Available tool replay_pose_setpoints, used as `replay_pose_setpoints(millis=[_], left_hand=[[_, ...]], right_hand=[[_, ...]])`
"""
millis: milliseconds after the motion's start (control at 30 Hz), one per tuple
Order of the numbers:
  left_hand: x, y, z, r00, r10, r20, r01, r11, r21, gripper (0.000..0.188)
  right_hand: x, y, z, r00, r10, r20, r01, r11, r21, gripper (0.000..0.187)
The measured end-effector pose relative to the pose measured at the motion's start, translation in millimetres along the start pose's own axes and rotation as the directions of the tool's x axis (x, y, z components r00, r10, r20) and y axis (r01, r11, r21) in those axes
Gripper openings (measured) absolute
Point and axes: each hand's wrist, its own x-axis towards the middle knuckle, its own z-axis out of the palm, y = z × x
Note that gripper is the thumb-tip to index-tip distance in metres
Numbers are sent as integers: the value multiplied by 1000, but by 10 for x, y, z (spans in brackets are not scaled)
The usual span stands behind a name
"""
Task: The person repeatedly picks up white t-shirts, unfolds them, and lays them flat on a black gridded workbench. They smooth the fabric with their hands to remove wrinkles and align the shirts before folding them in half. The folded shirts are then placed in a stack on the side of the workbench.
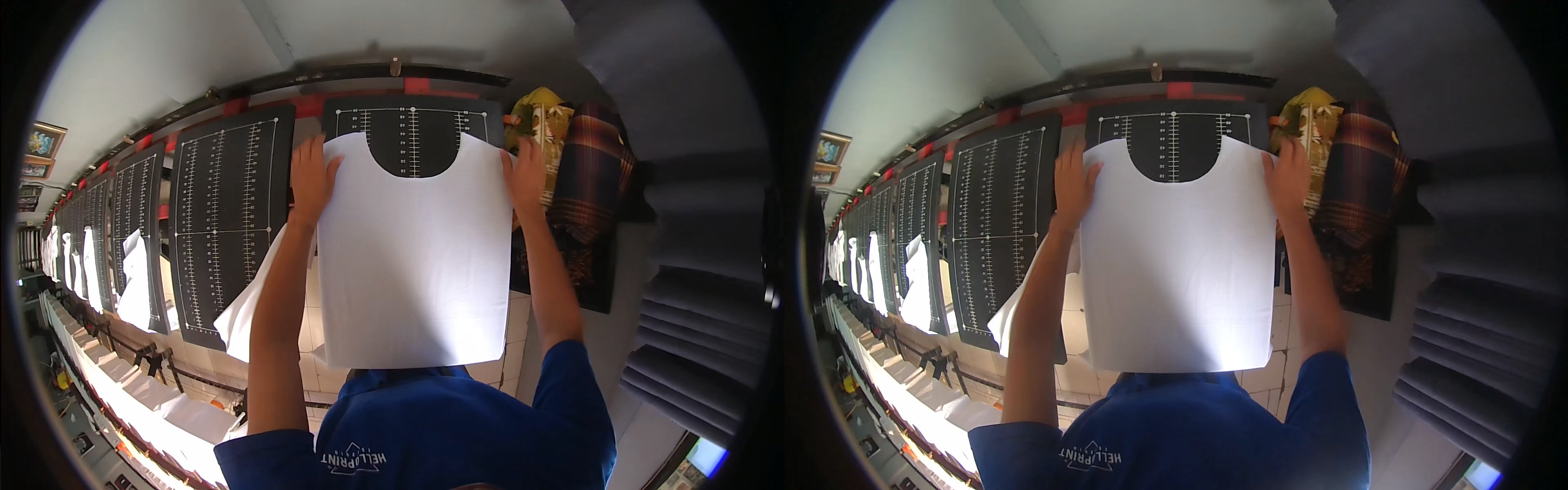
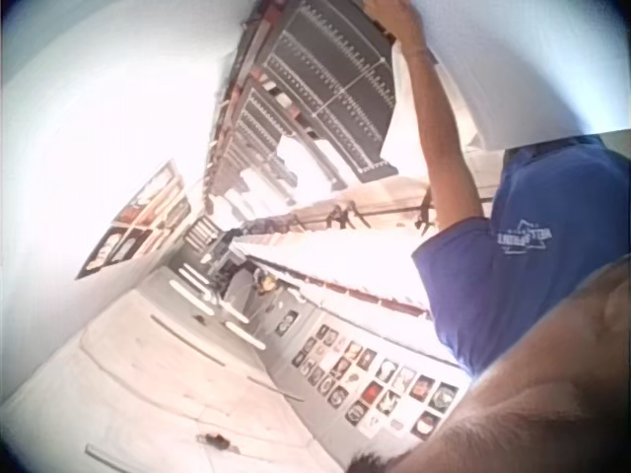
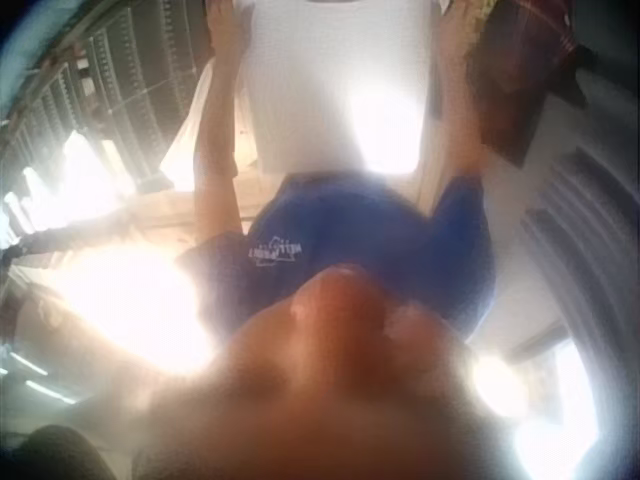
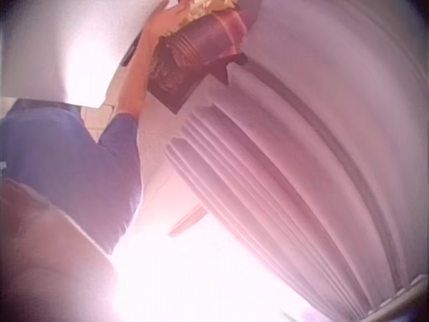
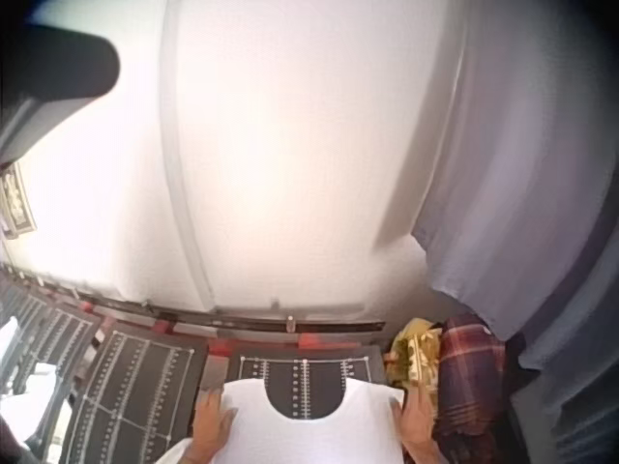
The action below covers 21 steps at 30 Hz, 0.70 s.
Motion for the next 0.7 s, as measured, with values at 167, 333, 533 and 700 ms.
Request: replay_pose_setpoints(millis=[167,333,533,700], left_hand=[[-1908,176,-451,797,-460,391,601,540,-590,49],[-3214,429,-1009,207,-475,855,886,-279,-370,70],[-3756,265,-1038,241,-432,869,846,-346,-406,63],[-3769,327,-1038,228,-455,861,780,-444,-441,63]], right_hand=[[-2045,219,-613,742,493,454,-667,613,425,59],[-3690,389,-1258,290,141,947,-875,-362,321,56],[-3868,473,-1458,374,274,886,-799,-390,457,45],[-3963,557,-1454,375,280,884,-804,-375,461,40]])
